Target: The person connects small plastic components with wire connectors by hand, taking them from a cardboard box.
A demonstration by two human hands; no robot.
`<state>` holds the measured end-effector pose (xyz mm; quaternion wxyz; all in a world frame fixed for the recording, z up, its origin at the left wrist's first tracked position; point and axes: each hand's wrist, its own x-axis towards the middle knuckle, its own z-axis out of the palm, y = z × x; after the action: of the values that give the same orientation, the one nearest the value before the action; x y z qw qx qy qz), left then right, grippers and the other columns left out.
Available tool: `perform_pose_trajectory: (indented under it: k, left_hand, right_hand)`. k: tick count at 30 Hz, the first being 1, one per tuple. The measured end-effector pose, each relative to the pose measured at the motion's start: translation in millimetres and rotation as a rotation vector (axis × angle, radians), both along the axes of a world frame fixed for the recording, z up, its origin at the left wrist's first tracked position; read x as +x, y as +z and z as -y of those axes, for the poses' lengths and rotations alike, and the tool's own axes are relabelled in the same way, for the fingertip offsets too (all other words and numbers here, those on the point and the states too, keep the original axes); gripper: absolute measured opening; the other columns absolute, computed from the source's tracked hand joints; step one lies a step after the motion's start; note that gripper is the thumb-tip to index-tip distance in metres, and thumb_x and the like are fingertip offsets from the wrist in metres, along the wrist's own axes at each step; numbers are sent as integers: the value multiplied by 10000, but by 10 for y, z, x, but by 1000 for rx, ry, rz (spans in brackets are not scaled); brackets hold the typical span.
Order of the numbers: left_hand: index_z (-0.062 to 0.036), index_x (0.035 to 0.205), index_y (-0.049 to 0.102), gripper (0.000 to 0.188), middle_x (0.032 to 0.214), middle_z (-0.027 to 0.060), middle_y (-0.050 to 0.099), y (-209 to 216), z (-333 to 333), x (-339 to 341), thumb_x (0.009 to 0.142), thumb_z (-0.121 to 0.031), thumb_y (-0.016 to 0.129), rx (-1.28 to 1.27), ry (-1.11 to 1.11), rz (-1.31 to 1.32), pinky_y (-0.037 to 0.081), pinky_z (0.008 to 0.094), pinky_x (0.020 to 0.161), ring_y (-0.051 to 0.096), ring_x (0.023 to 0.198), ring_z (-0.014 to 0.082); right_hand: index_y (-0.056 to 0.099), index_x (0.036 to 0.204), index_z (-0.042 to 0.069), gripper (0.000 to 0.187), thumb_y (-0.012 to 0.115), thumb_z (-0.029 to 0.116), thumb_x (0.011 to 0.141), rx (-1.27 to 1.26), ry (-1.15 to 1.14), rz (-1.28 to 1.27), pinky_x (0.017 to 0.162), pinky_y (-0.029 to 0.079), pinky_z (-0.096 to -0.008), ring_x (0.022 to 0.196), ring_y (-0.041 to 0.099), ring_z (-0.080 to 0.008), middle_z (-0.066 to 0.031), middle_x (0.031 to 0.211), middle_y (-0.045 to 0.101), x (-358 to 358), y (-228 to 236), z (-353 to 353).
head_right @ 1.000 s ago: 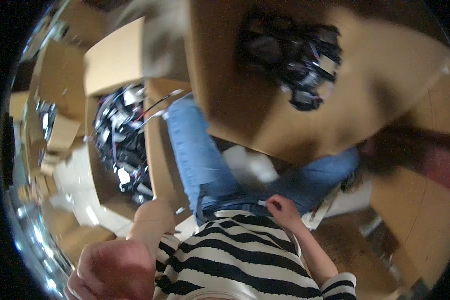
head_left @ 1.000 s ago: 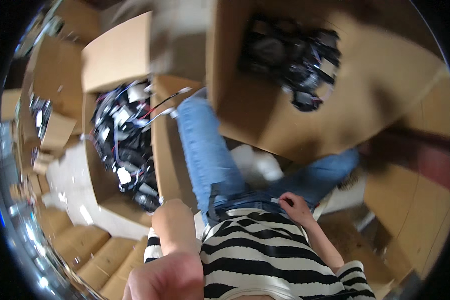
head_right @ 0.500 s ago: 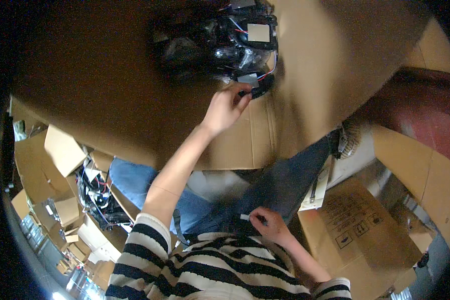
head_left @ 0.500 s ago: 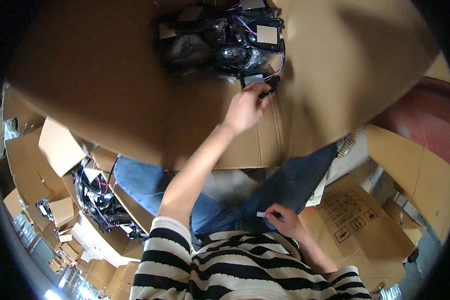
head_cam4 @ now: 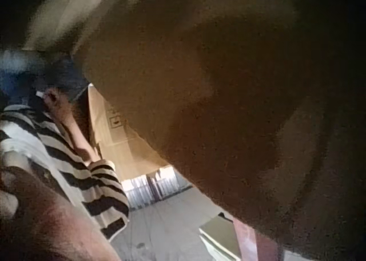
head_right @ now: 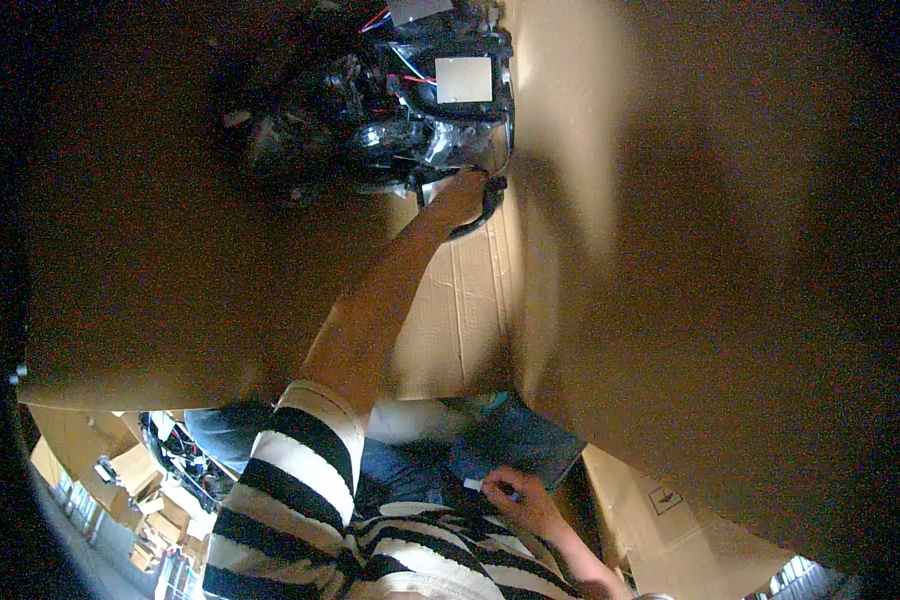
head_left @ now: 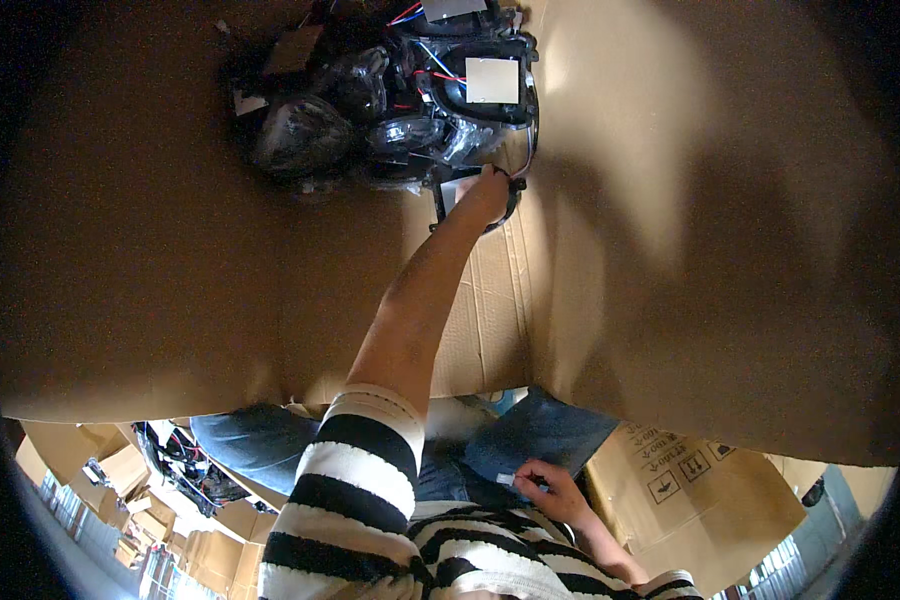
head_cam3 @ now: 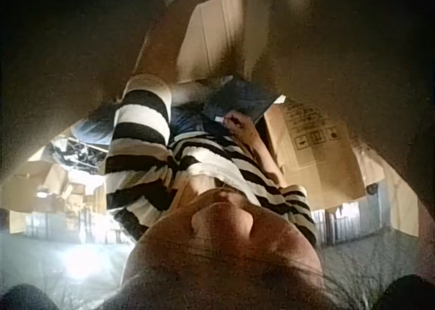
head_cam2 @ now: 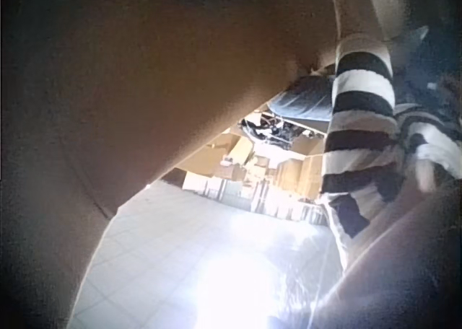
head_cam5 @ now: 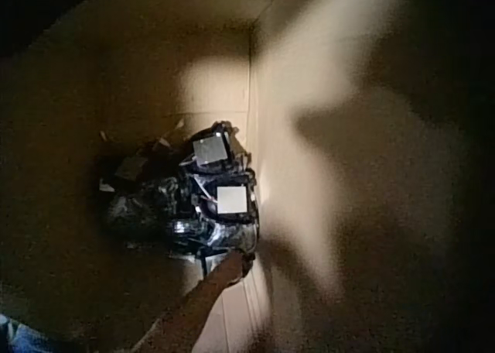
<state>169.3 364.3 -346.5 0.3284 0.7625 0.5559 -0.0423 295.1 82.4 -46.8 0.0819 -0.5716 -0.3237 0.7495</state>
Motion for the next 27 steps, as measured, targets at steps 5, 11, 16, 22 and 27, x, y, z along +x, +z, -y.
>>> perform_pose_trajectory:
  k: [5,11,16,22,27]
  left_hand:
    - [-44,757,621,174,787,164,613,541,0,-37,748,-149,483,13,-163,-24,480,389,645,605,721,284]
    - [21,803,601,302,796,132,623,1810,923,-888,858,-238,457,-330,715,677,464,305,671,606,761,226]
    - [84,833,569,361,763,121,613,2504,2069,-1347,900,-218,383,-257,1318,1257,462,279,708,591,777,183]
    - [16,755,596,185,839,97,579,3252,3328,-1864,833,-66,448,0,1055,729,419,290,724,545,779,179]
    - [7,709,536,211,893,149,558,3425,4118,-2156,842,-125,438,114,1248,1081,390,347,799,521,875,225]
  right_hand:
    - [545,831,26,96,529,118,808,-47,23,61,635,401,-243,711,501,-112,-36,775,550,-39,55,-12]
    - [547,871,41,136,542,149,788,122,159,58,627,443,-285,676,563,-196,-95,761,575,-56,166,45]
    - [543,778,29,88,554,115,759,291,268,24,582,434,-284,633,555,-202,-93,708,553,-34,501,80]
    - [533,738,34,44,561,68,737,315,489,-40,549,409,-285,612,524,-201,-68,658,517,-119,990,248]
    - [534,713,27,47,578,45,712,451,611,-134,512,377,-288,571,494,-194,-66,653,519,-406,1207,327]
